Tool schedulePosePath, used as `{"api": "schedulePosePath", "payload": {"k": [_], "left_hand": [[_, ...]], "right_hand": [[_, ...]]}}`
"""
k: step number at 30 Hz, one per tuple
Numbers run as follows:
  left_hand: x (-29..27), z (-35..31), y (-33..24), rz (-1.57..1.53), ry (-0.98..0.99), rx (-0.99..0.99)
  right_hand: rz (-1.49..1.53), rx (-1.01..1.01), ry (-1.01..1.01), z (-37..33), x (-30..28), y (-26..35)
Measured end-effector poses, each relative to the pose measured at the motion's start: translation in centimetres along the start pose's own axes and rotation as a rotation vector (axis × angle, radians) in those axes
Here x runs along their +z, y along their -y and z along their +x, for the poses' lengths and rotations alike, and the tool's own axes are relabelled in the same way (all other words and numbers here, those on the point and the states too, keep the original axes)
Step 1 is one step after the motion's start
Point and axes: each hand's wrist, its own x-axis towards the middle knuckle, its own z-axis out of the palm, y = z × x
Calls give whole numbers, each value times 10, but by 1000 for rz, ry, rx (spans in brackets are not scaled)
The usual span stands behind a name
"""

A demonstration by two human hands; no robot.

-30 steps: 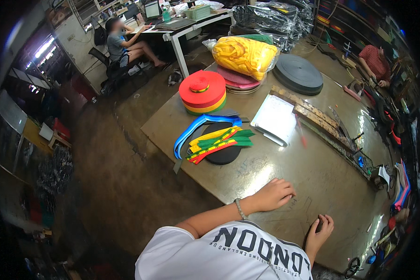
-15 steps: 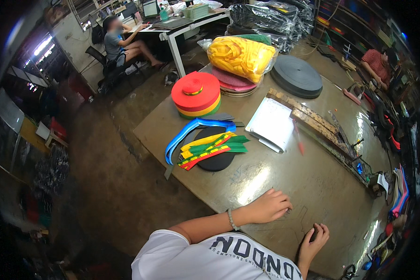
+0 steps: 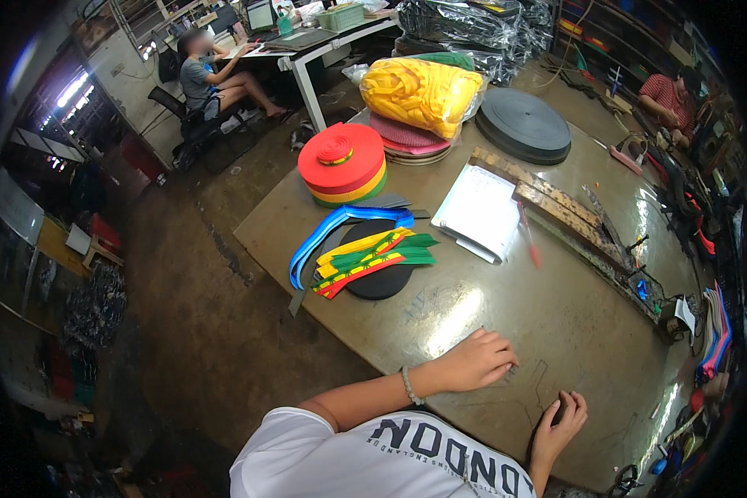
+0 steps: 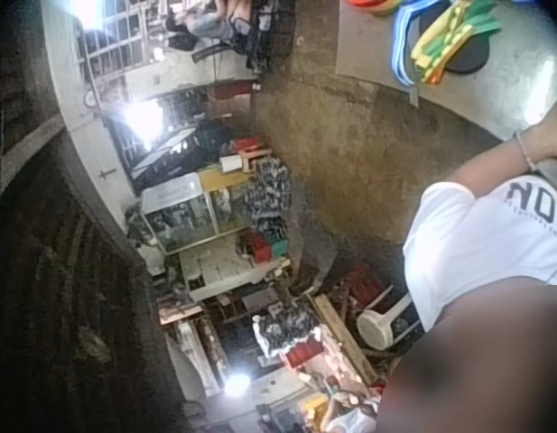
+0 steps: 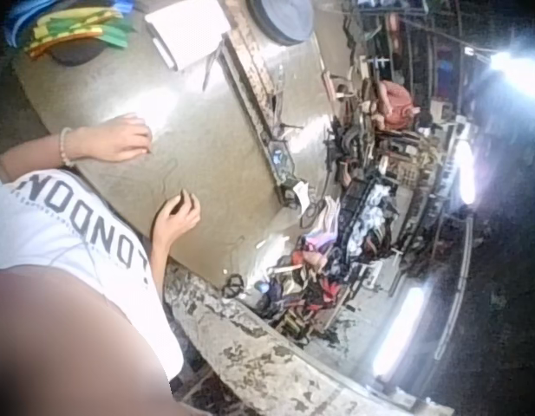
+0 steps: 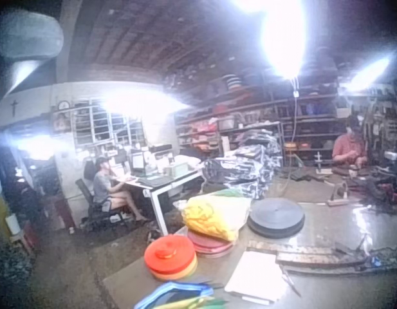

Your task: The person unpacks green fabric strips from a plastic bag, measures and cuts them with scissors, then stacks and handles red, yellow, and green strips. They also handle a black circular foam piece and a small white card, arranging items on the table.

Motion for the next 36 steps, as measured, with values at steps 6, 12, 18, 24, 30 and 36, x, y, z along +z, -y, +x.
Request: {"api": "schedulePosePath", "payload": {"k": [6,12,18,24,30,36], "left_hand": [[-2,1,-1,3,-28,22],[0,0,0,-8,38,-23],[6,3,6,11,90,13],[9,1,0,-18,56,-6],[-34,-36,-11,37,-166,-295],[-48,-81,1,211,-342,-436]], "right_hand": [[1,6,6,0,0,0],[-4,13,-2,0,-1,4],[25,36,-12,1,0,1],[109,57,-17,2,0,-3],[101,3,22,3,-1,-8],[106,51,63,2,-2,-7]]}}
